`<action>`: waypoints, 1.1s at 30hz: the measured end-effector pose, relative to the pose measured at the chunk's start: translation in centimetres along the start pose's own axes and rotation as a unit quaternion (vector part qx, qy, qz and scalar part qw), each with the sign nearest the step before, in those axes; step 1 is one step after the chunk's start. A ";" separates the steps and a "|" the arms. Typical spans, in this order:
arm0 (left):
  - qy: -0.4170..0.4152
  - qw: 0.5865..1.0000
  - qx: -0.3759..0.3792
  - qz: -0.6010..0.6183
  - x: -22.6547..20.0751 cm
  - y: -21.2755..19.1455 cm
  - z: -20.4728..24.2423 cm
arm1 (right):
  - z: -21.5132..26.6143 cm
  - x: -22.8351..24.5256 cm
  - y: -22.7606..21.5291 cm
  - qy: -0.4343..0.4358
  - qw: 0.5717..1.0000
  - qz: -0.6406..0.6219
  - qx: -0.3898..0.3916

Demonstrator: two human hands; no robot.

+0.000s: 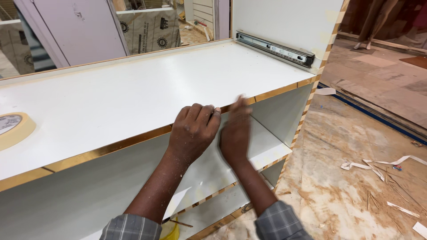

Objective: The person applies a gold-colored edge banding strip to the front edge of a white cabinet shelf. They press the strip along the edge, smooth it down, and adjust the corners to ensure it adheres properly.

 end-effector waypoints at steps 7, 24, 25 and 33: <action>0.011 1.000 -0.005 -0.013 -0.1 0.1 -0.4 | 0.6 -4.7 0.0 -0.012 0.999 0.022 -0.041; 0.013 1.000 0.014 -0.009 -0.3 1.1 -0.8 | -3.3 -22.4 -2.0 0.136 0.990 0.032 -0.036; 0.012 1.000 0.016 -0.008 -0.3 1.1 -0.8 | -3.4 -22.3 -2.0 0.142 0.989 0.027 -0.038; 0.013 1.000 0.015 -0.006 -0.2 0.7 -0.9 | -0.8 -13.6 -1.9 0.092 0.996 0.003 -0.012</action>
Point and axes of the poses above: each hand's wrist, its own z-axis away from the middle knuckle, its own y-axis out of the palm, x = y × z, the point moved 5 cm from there along -z, towards the middle knuckle, and after that the axes turned 1 degree about z, right-handed, at the moved point
